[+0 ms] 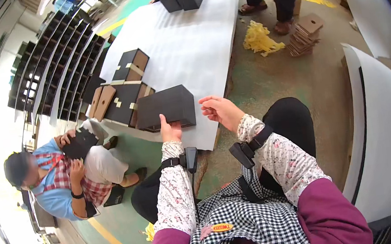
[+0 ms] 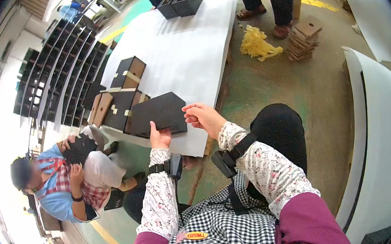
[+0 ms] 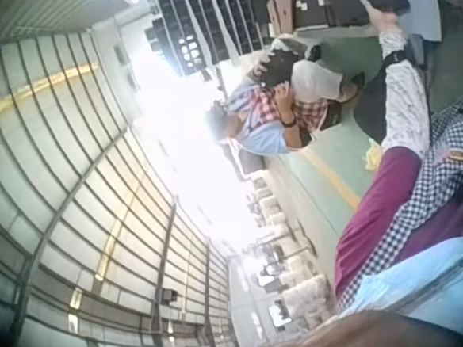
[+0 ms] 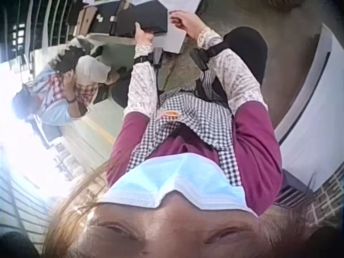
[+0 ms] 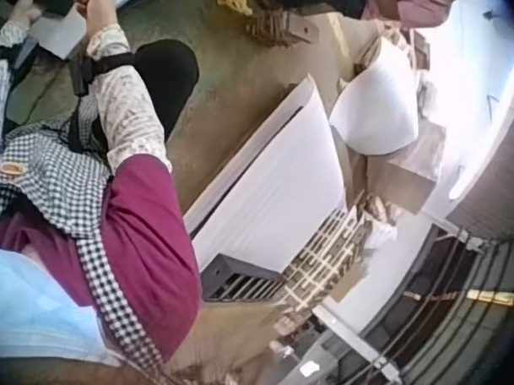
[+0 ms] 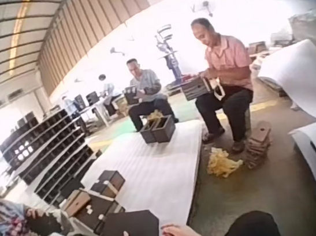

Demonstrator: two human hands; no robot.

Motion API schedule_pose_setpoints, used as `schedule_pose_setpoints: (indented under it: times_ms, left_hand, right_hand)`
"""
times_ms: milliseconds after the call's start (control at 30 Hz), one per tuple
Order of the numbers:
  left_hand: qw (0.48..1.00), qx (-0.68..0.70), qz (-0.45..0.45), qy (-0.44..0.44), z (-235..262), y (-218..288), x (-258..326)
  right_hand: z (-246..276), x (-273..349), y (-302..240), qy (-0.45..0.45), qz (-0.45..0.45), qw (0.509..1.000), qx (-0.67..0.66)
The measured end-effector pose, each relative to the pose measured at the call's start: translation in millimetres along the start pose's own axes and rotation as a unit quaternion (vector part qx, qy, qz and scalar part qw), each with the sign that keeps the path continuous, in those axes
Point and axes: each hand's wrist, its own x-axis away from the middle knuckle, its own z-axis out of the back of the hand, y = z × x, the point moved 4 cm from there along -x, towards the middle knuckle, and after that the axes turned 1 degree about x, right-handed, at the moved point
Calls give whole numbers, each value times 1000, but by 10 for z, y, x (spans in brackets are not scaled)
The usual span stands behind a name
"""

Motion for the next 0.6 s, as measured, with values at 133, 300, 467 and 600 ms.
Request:
schedule_pose_setpoints:
  times_ms: [133,300,467,600]
  left_hand:
    - [997,-63,27,19,82,140,47]
    - [978,30,55,-201,29,616,724]
    - [954,165,127,-214,-424,754,1299]
    - [957,139,126,-222,-822,743,1680]
  right_hand:
    - [58,28,-148,38,29,999,13]
    - [250,-48,-398,94,344,878,320]
    - [-247,338,-603,0,499,727,471]
    - [-263,338,-653,-89,436,785,430]
